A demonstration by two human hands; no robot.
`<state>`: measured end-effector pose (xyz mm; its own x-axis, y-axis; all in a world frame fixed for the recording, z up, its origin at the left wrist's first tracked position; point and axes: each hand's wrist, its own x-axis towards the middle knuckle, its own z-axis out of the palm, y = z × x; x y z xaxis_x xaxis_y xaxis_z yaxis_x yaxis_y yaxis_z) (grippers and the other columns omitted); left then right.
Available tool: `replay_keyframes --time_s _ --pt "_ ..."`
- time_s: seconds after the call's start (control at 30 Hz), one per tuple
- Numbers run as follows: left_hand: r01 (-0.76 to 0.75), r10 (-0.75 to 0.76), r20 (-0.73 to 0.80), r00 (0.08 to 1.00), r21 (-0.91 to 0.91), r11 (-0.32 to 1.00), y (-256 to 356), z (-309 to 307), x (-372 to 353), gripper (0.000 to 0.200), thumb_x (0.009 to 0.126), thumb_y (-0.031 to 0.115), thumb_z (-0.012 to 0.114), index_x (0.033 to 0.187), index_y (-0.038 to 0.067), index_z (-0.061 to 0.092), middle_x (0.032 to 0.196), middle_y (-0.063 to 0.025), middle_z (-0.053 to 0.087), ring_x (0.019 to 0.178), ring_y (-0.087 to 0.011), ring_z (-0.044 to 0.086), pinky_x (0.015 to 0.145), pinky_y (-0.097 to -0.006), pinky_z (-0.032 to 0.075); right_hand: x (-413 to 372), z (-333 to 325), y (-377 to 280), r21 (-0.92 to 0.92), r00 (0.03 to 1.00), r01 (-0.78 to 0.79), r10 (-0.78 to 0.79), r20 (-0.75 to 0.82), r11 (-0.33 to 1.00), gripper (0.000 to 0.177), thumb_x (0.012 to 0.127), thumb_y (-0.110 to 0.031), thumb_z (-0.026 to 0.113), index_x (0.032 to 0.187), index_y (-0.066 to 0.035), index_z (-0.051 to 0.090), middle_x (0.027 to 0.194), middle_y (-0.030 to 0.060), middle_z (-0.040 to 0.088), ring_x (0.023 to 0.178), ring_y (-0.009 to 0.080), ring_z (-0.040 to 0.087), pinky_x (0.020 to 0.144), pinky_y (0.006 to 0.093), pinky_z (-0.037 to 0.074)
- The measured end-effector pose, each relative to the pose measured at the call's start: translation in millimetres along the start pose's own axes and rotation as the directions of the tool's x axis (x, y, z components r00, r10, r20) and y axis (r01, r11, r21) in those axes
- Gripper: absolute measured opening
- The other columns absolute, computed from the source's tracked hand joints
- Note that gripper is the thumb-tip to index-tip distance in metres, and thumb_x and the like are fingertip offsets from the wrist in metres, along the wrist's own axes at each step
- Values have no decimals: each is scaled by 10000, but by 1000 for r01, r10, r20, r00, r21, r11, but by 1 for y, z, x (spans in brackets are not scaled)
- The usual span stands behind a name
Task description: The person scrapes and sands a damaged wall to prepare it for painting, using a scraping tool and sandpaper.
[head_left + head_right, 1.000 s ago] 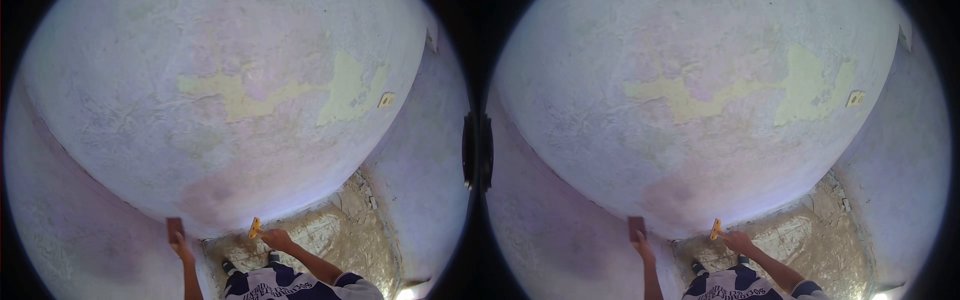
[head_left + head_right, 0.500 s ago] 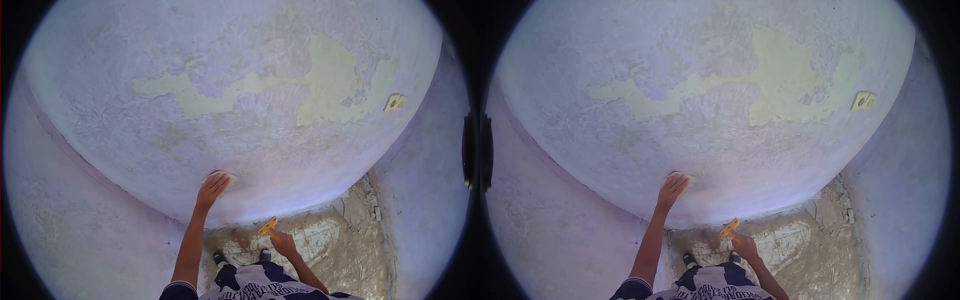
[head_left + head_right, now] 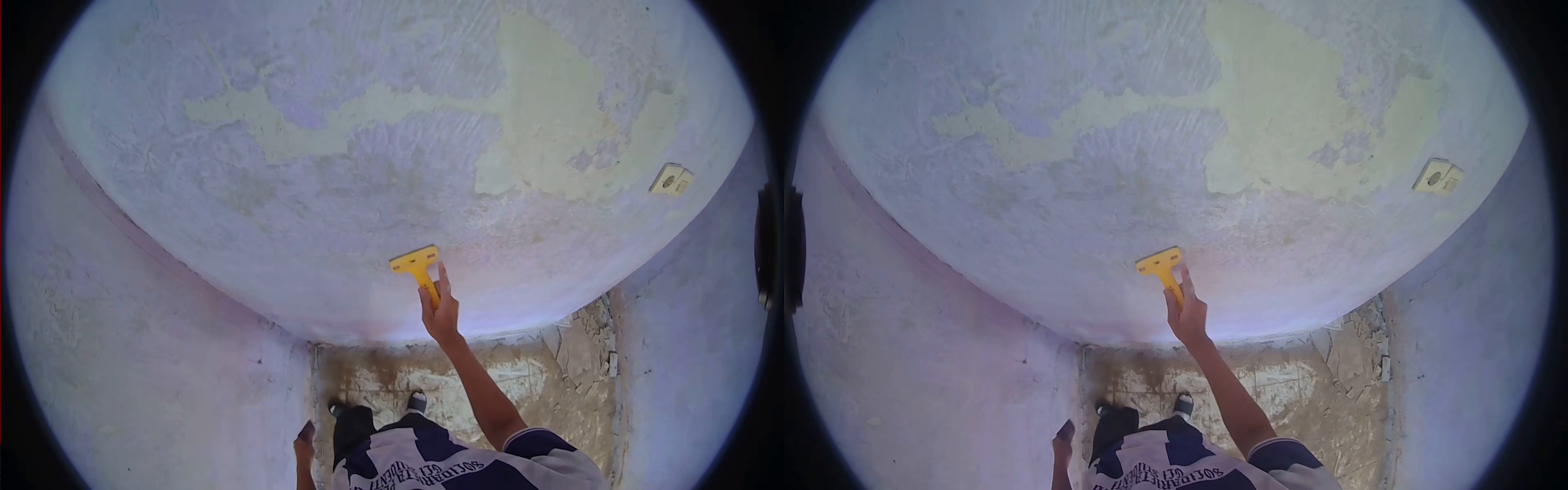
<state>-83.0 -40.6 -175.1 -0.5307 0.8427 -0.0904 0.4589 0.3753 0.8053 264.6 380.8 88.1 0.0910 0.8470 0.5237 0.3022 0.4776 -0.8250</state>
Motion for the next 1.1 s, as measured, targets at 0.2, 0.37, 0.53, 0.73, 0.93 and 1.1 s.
replay_keyframes --time_s 0.2,0.37,0.53,0.73,0.93,1.1 --pt "262 -499 -461 734 -486 834 -43 -15 -102 340 878 11 608 1204 -85 603 1122 -176 671 993 -269 660 897 -383 524 -62 35 67 261 903 -425 426 56 867 202 1019 -205 497 1013 -14 563 671 10 535 552 53 447 504 228 383" --pt "308 -509 -334 793 -502 809 -42 -5 -93 350 887 43 618 1215 -79 601 1132 -146 671 1004 -244 654 895 -363 517 -18 33 29 215 955 -296 295 39 931 196 998 -209 532 921 -30 558 647 33 576 554 96 522 514 282 413" --pt "194 -267 -224 937 -302 934 12 -2 -50 309 908 105 615 1150 -88 620 1058 -148 689 966 -243 662 882 -355 501 -32 6 76 -343 982 -18 81 169 939 206 949 -243 623 902 -46 581 623 81 629 535 217 630 509 344 462" --pt "286 -362 -169 917 -356 890 38 34 -56 305 949 177 617 1091 -91 640 974 -117 699 896 -195 650 812 -331 503 -89 -46 98 -545 921 77 150 359 835 206 940 -246 614 847 -66 576 632 145 617 592 360 628 533 433 475" --pt "349 -516 -73 853 -655 670 52 82 -109 302 972 145 591 1195 -58 603 1092 -90 672 984 -159 627 878 -304 488 -76 -60 100 -637 888 124 201 414 761 232 913 -296 634 890 -80 550 650 166 622 643 406 632 567 488 484" --pt "240 -598 -189 779 -791 562 60 119 -134 316 963 143 611 1223 -36 596 1107 -79 664 988 -166 632 882 -304 491 -52 -15 114 -576 884 124 173 433 808 239 929 -297 619 879 -81 530 653 181 621 650 430 630 556 513 483"
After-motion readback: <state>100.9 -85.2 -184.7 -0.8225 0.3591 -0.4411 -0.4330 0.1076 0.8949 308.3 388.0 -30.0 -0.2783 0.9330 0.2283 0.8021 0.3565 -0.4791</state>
